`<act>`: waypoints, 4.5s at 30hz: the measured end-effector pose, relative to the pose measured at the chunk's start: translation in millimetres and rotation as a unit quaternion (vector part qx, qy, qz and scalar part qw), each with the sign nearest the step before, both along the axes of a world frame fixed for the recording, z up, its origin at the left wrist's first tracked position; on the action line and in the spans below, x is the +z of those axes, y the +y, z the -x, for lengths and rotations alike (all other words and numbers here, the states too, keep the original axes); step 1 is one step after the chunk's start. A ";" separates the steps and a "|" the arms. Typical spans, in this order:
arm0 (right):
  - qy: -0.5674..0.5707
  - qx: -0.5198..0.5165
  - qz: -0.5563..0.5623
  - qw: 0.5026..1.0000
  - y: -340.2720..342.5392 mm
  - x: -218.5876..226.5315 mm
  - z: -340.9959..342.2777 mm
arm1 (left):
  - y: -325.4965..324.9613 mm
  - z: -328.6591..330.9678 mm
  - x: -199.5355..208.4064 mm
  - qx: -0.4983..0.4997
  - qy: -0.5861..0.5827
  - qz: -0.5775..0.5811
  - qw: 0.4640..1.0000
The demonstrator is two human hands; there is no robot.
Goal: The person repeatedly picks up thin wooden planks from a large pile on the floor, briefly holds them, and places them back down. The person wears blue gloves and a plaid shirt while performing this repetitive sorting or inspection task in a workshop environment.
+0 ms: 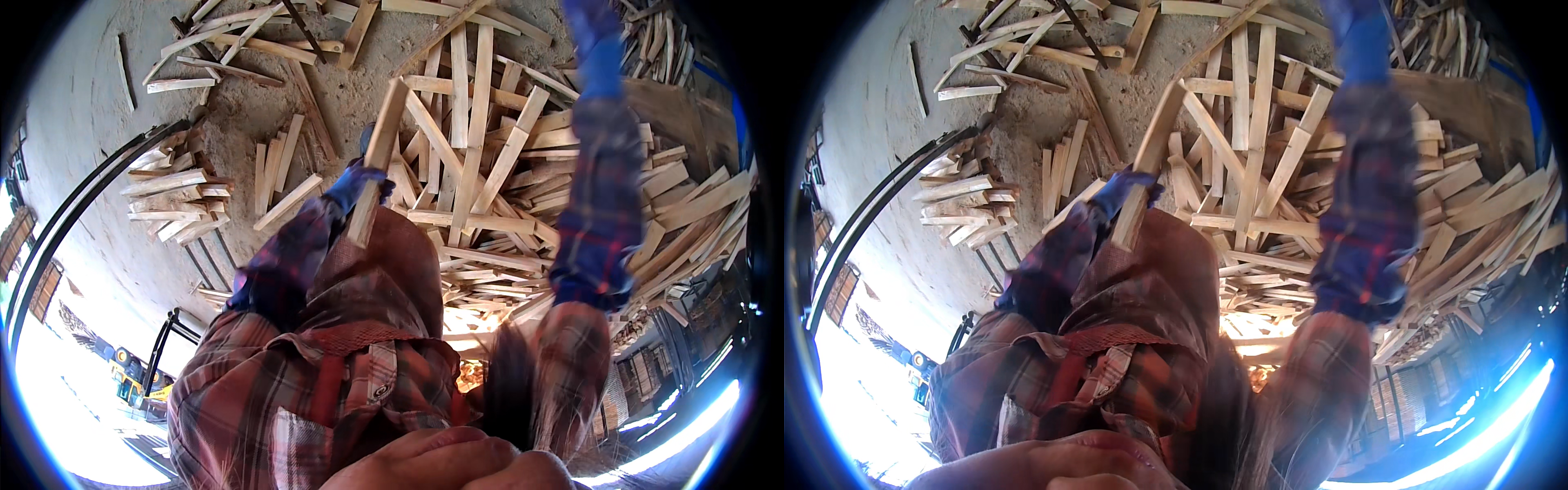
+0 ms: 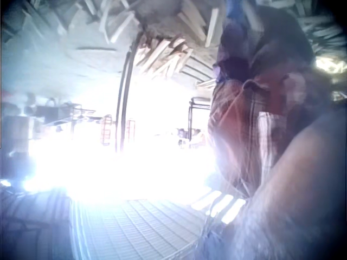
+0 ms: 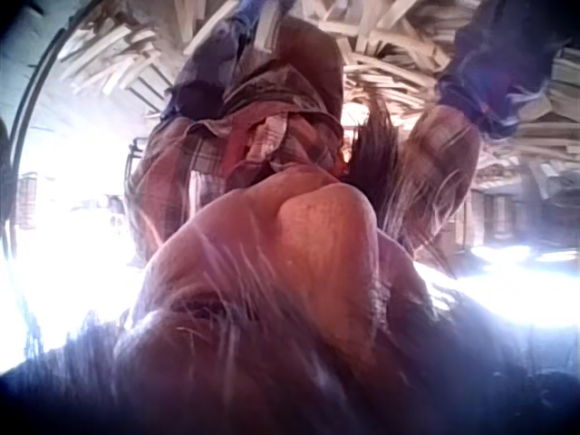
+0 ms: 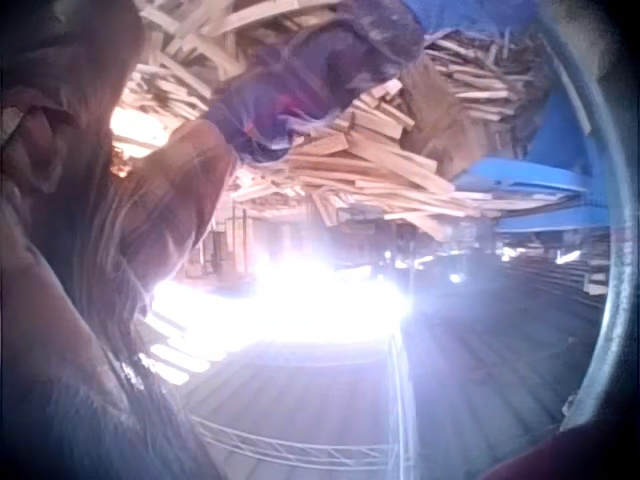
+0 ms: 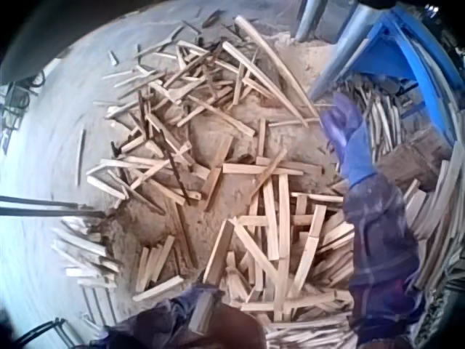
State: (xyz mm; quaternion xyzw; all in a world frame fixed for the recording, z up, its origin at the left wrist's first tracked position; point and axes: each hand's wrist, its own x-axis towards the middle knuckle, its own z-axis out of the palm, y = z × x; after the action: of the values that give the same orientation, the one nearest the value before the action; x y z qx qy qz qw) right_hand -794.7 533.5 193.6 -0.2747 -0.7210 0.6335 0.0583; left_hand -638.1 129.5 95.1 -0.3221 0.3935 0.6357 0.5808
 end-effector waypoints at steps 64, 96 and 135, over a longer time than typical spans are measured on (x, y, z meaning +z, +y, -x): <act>-0.304 0.301 -0.700 0.571 301.2 -302.3 -149.2 | -107.7 -73.3 -115.5 0.217 -0.094 0.092 0.967; 0.124 0.563 -0.101 0.811 -608.1 -2.8 -457.7 | -480.3 -384.1 88.2 0.646 0.145 0.358 0.658; -0.333 -0.110 0.286 0.892 -611.2 -41.0 -696.3 | -723.3 -379.0 145.9 0.123 0.176 0.231 0.949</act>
State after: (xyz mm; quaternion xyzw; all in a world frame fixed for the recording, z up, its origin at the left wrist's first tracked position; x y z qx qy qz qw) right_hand -98.4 -77.7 152.6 -0.5519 -0.4507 0.6734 -0.1970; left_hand -259.1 -593.8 241.0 -0.3762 0.5825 0.6406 0.3299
